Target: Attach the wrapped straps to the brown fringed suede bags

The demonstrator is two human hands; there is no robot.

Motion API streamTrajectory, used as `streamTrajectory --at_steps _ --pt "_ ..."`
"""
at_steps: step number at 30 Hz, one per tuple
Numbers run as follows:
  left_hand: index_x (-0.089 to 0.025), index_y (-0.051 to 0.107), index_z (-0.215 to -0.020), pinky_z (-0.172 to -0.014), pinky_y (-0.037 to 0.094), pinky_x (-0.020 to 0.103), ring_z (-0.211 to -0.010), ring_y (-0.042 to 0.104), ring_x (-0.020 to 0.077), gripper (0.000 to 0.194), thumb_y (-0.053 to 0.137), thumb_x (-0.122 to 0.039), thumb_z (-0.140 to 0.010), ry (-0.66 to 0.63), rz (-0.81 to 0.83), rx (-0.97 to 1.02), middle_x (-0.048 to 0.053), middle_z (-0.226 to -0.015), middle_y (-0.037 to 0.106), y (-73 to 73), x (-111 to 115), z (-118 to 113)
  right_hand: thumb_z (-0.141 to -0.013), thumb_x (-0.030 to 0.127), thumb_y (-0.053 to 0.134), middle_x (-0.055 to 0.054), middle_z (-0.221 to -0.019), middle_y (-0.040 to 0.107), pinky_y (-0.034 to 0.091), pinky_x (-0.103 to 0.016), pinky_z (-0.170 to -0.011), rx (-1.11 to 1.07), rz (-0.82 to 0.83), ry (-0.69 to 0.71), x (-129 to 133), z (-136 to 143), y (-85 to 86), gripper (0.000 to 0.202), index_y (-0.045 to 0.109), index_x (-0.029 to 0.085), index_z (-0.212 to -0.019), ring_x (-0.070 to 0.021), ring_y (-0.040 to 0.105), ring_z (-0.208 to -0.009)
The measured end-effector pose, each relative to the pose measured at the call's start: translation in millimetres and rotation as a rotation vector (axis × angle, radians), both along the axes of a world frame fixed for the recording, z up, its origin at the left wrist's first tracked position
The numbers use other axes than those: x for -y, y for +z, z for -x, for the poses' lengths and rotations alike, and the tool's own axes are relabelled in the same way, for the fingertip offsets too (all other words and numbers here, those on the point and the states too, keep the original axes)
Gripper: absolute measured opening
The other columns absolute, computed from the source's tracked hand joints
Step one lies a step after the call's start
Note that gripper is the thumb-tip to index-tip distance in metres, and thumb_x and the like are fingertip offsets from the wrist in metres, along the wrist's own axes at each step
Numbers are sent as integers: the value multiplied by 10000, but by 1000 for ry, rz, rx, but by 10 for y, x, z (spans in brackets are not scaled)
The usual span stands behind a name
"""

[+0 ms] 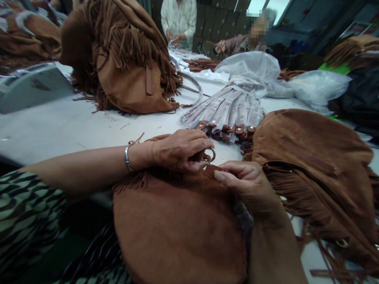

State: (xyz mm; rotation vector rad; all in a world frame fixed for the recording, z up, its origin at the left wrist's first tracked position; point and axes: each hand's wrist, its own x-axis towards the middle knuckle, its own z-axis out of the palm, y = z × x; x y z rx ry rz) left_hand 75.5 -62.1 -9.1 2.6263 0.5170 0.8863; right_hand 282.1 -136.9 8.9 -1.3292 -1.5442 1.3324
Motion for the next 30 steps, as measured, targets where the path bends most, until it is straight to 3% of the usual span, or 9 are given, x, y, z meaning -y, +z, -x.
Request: streamTrajectory --at_steps 4,9,14,25,30 --pt "-122 608 -985 -877 409 377 -907 534 256 262 570 -185 -734 5 -32 -20 138 -941 591 10 8 -9 -699 351 760 -38 -658 657 375 -224 -543 -21 7 -1 1 35 4 191 779 166 -741 -129 538 -608" --pt "-64 594 -1039 -839 436 354 -914 554 253 292 510 -252 -833 -18 -231 -90 168 -969 597 -18 -20 13 -701 371 763 -53 -746 690 390 -233 -570 11 -5 -16 -9 29 -3 206 779 178 -770 -152 560 -667" --pt "-64 566 -1087 -823 456 332 -922 562 232 291 454 -245 -889 -13 -379 -117 155 -986 604 -69 -32 25 -687 406 770 -26 -638 608 345 -227 -504 48 6 -19 -8 3 -13 237 763 174 -737 -129 493 -581" --pt "-45 525 -1159 -863 460 314 -962 564 224 330 479 -254 -908 -4 -359 -159 148 -1029 609 -41 -31 53 -677 416 768 -30 -635 594 345 -237 -521 32 68 -6 -4 1 -4 266 729 155 -699 -135 497 -587" --pt "-67 525 -1165 -860 465 316 -972 568 222 318 484 -253 -910 0 -354 -159 149 -1040 611 -48 -36 51 -726 397 740 -24 -650 582 325 -238 -542 40 12 -1 -2 -7 -22 265 734 133 -726 -120 481 -602"
